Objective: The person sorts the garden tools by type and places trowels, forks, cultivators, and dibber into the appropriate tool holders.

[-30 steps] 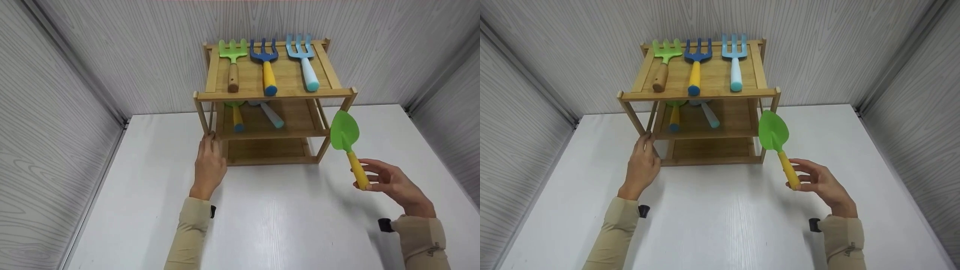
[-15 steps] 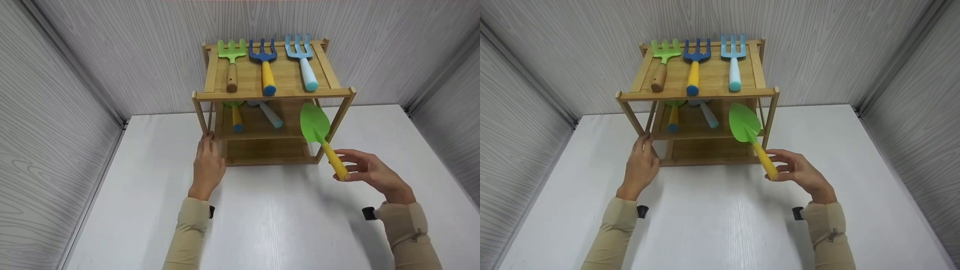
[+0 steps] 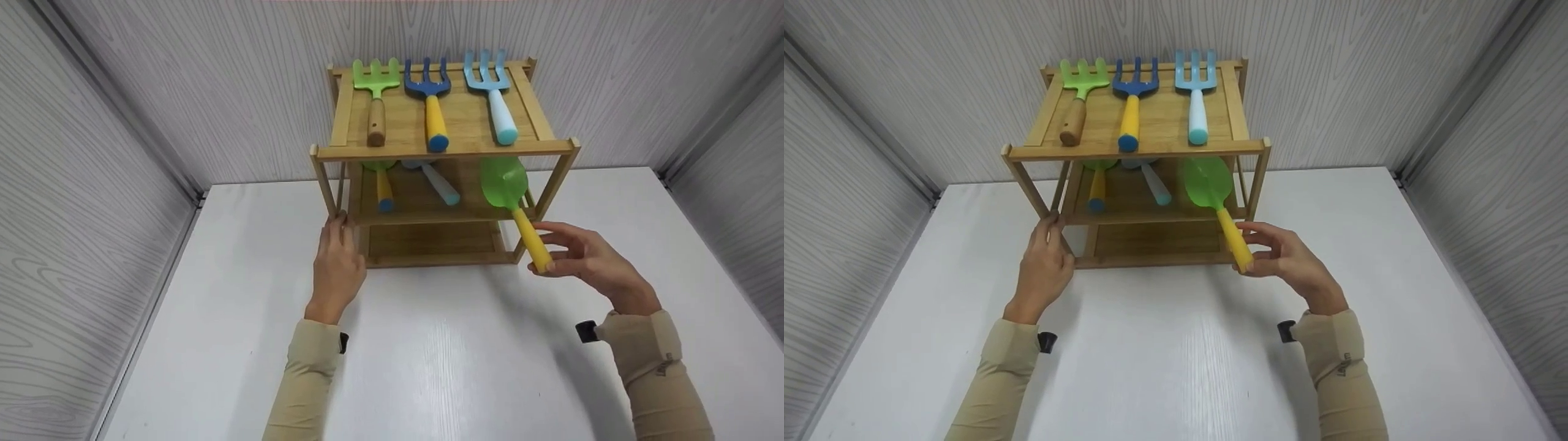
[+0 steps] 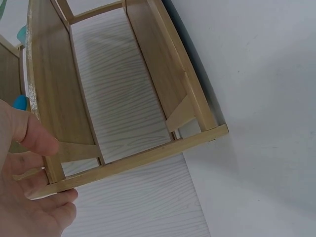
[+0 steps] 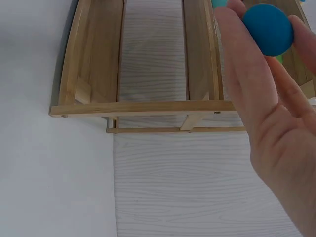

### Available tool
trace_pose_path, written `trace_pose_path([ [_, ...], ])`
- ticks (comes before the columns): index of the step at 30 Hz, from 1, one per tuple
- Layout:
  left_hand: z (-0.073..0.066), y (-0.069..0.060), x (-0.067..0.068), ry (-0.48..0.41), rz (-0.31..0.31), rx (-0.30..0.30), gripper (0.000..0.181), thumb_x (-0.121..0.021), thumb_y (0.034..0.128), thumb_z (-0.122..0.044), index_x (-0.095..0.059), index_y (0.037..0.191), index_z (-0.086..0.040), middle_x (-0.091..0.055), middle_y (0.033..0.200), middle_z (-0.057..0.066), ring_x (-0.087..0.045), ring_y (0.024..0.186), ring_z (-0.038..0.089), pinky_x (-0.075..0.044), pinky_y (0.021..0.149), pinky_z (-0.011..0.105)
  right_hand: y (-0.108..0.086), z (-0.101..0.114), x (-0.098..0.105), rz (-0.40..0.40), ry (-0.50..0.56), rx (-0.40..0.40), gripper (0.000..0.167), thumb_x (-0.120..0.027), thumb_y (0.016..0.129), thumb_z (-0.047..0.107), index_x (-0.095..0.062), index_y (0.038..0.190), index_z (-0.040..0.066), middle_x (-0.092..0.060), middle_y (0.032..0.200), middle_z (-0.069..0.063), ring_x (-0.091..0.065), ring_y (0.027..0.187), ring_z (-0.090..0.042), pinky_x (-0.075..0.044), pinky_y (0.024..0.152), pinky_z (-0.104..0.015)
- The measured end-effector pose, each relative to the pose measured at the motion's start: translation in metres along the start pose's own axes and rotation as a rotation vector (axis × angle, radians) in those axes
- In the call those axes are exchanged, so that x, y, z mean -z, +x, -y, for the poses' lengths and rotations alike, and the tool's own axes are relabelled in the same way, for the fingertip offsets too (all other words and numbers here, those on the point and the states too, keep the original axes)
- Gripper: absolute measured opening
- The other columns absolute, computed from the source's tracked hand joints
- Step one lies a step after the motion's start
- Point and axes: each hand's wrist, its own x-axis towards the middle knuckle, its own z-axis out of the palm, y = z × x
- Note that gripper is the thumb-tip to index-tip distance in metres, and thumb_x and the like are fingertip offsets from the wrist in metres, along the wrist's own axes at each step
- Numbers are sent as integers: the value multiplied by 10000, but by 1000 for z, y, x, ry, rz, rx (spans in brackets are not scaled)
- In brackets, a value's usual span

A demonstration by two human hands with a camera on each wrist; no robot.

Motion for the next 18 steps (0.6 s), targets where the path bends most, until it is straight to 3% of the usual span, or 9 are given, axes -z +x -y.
trace_pose_path([
  [6, 0, 1, 1, 9, 2, -2, 526, -598, 873, 105, -462, 1379, 157, -435, 1418, 296, -425, 1338, 473, -457, 1053, 515, 15, 8, -9, -55, 34, -23, 635, -601, 901, -137, -411, 1501, -55, -578, 1280, -180, -708, 992, -295, -587, 873, -412],
  [13, -1, -1, 1, 30, 5, 9, 534, -641, 862, 88, -475, 1363, 165, -445, 1410, 297, -443, 1324, 476, -457, 1051, 511, 29, 14, -15, -104, 76, -34, 601, -555, 923, -139, -347, 1488, -134, -571, 1248, -167, -707, 969, -298, -590, 869, -390],
  [18, -1, 0, 1, 35, -5, 5, 558, -668, 856, 89, -473, 1374, 162, -450, 1406, 298, -450, 1320, 471, -453, 1059, 501, 39, 23, -18, -163, 91, -99, 626, -554, 930, -135, -313, 1508, -118, -523, 1278, -163, -705, 993, -288, -588, 870, -366],
])
